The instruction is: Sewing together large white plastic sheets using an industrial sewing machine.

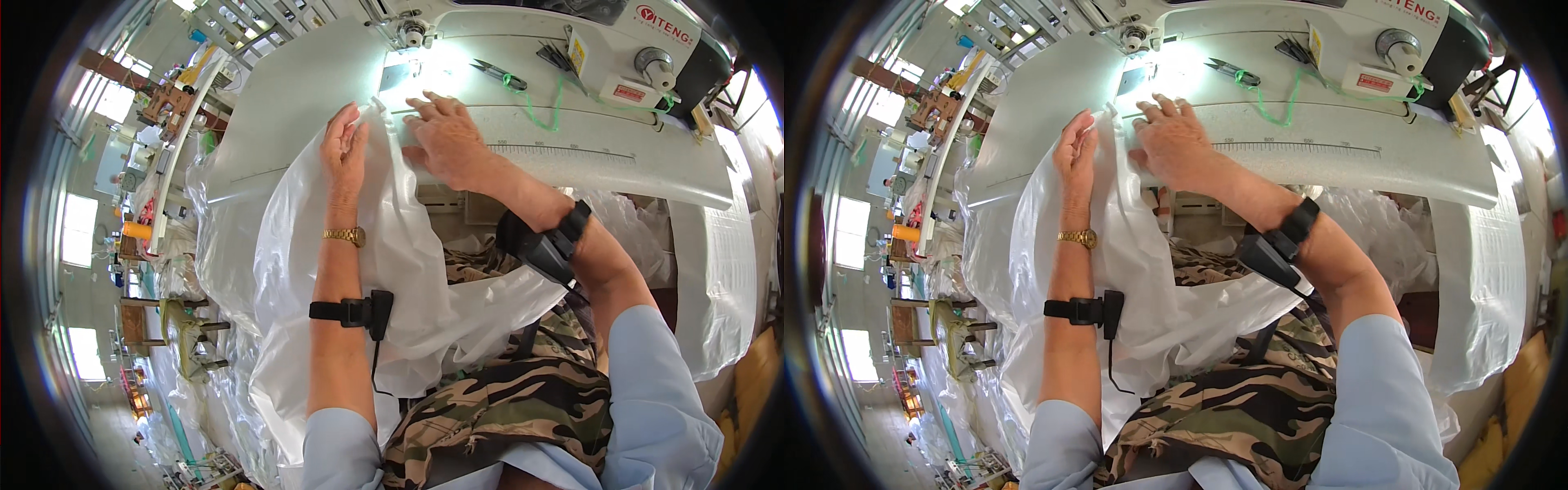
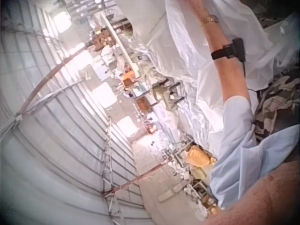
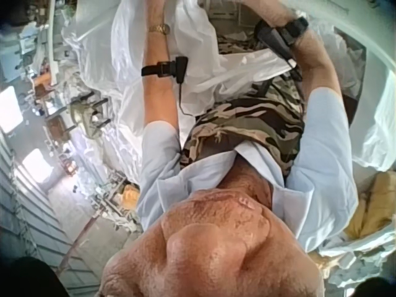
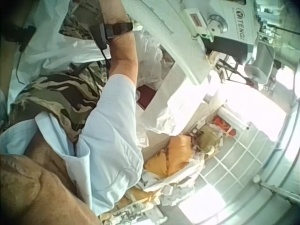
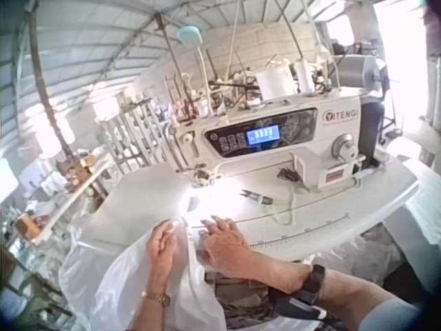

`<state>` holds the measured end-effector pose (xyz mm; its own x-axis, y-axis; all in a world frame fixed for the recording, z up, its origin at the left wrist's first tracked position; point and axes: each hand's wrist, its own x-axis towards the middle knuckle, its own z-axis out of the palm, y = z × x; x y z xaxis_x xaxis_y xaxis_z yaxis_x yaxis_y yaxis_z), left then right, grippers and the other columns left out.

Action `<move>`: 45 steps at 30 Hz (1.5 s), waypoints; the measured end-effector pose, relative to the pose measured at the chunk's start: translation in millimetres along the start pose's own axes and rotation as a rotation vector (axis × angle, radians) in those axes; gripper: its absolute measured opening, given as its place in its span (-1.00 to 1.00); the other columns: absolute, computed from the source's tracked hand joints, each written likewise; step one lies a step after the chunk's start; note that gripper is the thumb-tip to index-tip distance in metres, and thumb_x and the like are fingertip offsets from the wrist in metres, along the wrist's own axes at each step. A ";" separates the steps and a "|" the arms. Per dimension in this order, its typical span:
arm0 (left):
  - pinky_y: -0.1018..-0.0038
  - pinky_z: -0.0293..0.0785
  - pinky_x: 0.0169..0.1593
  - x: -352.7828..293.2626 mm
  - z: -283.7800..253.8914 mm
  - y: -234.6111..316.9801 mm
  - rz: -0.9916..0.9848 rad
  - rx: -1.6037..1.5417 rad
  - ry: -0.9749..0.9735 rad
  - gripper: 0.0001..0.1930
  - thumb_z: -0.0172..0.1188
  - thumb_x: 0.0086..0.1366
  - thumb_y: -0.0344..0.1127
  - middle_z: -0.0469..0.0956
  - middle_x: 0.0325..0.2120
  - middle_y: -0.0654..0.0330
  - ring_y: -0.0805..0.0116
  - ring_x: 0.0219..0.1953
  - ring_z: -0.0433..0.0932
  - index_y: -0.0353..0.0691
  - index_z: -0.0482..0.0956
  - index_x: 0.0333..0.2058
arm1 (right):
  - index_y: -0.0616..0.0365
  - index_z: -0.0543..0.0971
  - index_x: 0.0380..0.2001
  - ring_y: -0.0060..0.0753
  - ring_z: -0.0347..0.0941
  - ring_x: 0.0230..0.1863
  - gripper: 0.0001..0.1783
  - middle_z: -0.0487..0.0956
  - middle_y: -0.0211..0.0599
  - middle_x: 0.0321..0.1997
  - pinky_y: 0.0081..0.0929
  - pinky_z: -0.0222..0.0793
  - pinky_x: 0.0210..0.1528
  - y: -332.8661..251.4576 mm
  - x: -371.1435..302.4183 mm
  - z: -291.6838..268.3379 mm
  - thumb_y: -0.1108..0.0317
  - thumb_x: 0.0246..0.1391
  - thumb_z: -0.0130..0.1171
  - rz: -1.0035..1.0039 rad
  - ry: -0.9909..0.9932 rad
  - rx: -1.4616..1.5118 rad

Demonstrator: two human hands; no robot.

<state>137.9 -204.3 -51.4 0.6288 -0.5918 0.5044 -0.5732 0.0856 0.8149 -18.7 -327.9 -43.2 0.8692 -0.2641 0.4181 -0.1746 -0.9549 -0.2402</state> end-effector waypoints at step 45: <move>0.29 0.33 0.20 10.4 22.2 16.2 0.188 0.632 -0.241 -0.43 0.37 0.10 -0.03 0.48 0.04 0.00 0.08 0.11 0.43 -0.41 0.55 -0.07 | 0.10 0.55 -0.36 -0.57 0.47 -0.29 -0.75 0.53 -0.46 -0.40 -0.44 0.36 0.05 72.0 -19.5 -51.4 0.19 0.31 0.03 0.100 0.033 1.685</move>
<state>123.5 -226.9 -39.3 0.3971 -0.7800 0.4835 -0.9022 -0.2353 0.3614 -71.9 -398.6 -23.6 0.8729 -0.3336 0.3560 0.4473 0.2561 -0.8569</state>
